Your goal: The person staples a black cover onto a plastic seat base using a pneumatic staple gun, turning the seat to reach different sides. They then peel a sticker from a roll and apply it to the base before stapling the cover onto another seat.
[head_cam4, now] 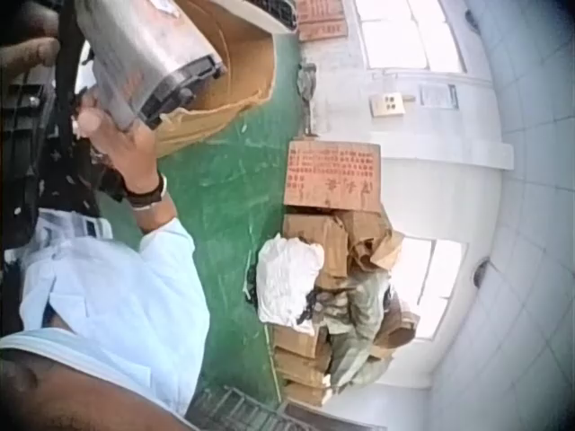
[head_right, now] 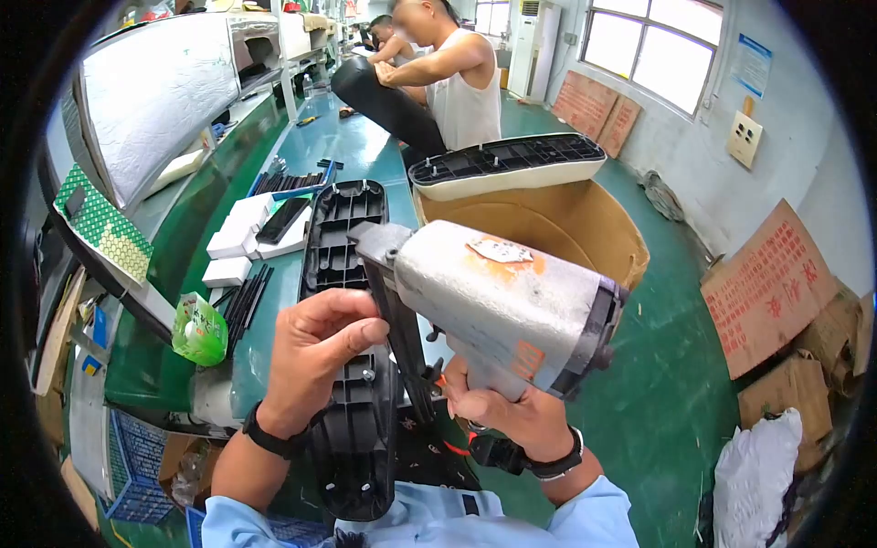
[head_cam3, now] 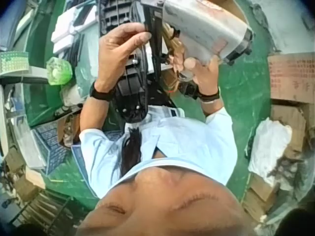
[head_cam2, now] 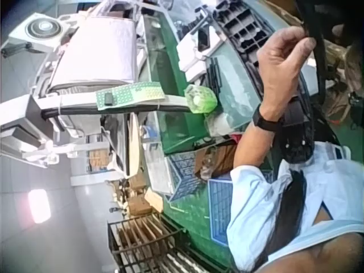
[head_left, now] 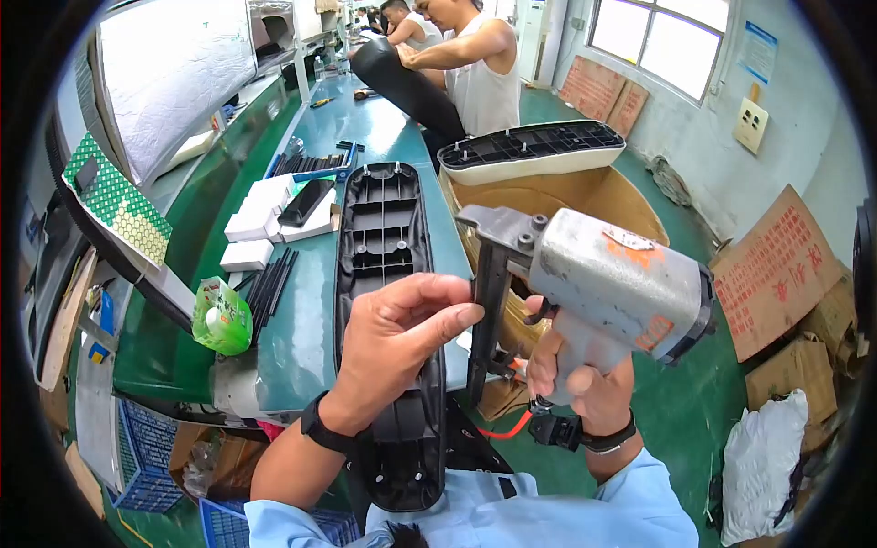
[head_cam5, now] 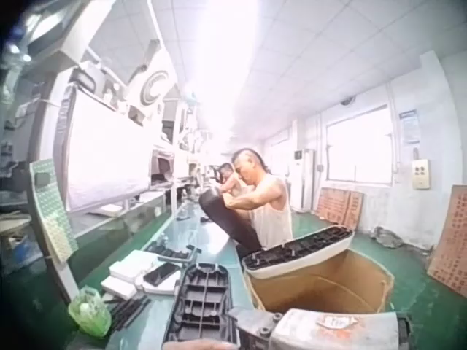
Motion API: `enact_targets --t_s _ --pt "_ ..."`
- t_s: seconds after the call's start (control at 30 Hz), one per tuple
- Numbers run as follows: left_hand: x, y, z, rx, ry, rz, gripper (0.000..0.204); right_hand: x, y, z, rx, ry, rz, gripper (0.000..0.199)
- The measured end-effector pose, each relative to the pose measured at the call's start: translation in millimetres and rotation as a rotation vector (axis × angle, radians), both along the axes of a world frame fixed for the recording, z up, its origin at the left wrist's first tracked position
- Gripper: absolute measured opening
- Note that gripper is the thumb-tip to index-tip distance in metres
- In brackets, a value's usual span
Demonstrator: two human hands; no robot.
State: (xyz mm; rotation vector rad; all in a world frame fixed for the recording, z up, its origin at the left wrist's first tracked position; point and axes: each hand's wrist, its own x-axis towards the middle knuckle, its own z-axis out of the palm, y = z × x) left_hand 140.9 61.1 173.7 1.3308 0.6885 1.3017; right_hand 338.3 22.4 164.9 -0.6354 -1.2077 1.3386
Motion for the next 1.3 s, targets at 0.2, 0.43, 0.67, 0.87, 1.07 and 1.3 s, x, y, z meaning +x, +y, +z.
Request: enact_targets --t_s 0.2,0.43,0.67,0.87,1.07,1.3 --pt "6.4 12.1 13.5 0.045 -0.004 -0.141 0.018 -3.0 5.4 12.1 0.136 -0.14 -0.105 0.097" --pt "3.0 34.6 -1.3 0.338 0.331 0.077 0.021 -11.2 17.9 -11.7 0.097 -0.12 -0.125 0.089" --pt "-23.7 52.7 -55.1 0.29 0.53 0.328 0.02 -9.0 41.6 -74.8 0.068 -0.104 -0.088 0.021" --pt "-112.2 76.3 -94.9 -0.057 0.376 0.544 0.03 -12.7 53.9 -120.2 -0.156 -0.283 -0.122 0.022" --pt "-122.8 86.6 -144.9 -0.639 0.18 0.302 0.071 -2.9 48.7 -107.4 -0.225 -0.391 -0.05 0.022" --pt "-107.2 91.0 -137.7 -0.589 -0.004 0.248 0.087 26.7 -21.5 -100.4 -0.264 -0.57 0.212 0.032"
